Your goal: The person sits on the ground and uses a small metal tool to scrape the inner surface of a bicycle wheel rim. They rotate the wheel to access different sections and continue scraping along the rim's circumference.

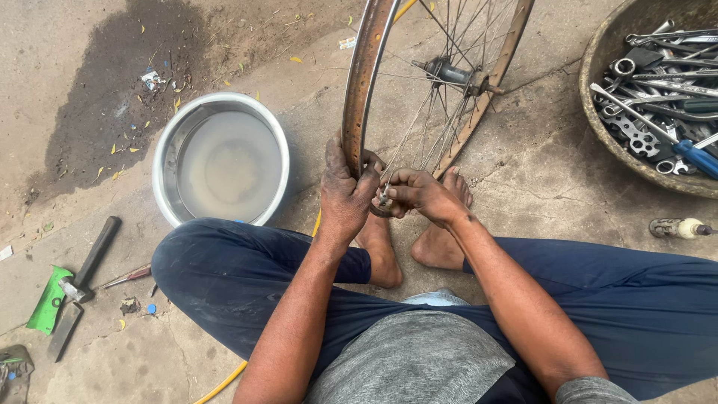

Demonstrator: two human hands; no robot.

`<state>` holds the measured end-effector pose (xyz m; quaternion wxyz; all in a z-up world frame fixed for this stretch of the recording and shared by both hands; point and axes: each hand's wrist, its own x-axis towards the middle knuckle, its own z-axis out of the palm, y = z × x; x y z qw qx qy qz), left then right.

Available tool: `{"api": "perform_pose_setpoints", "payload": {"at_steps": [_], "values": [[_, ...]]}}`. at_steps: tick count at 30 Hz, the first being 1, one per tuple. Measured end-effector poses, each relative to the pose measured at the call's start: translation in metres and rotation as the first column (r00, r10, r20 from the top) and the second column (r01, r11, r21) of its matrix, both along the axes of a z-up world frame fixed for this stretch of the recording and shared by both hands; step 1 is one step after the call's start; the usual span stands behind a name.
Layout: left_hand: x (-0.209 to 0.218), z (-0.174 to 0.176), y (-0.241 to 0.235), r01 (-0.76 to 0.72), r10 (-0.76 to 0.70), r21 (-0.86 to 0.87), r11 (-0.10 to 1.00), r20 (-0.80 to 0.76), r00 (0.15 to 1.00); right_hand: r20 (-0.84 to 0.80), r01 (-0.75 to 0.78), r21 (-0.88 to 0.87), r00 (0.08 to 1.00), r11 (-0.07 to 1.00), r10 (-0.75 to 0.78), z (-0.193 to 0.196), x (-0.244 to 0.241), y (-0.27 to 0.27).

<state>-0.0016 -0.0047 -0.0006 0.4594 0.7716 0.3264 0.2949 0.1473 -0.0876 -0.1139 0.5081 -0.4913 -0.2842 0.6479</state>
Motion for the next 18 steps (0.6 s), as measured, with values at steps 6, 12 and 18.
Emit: {"api": "perform_pose_setpoints", "payload": {"at_steps": [6, 12, 18], "values": [[0.001, -0.001, -0.007, -0.045, 0.045, -0.055, 0.997, -0.01, 0.999, 0.763, 0.084, -0.239, 0.633, 0.967, 0.134, -0.004, -0.032, 0.016], [0.004, 0.021, -0.016, -0.02, 0.009, -0.308, 0.951, -0.038, 0.999, -0.259, -0.022, 0.037, 0.965, 0.999, 0.03, -0.017, 0.011, -0.004], [0.006, 0.026, -0.02, 0.055, -0.056, -0.049, 0.997, -0.02, 0.998, 0.954, -0.106, 0.082, 0.297, 0.991, -0.048, -0.058, -0.003, 0.005]]}}
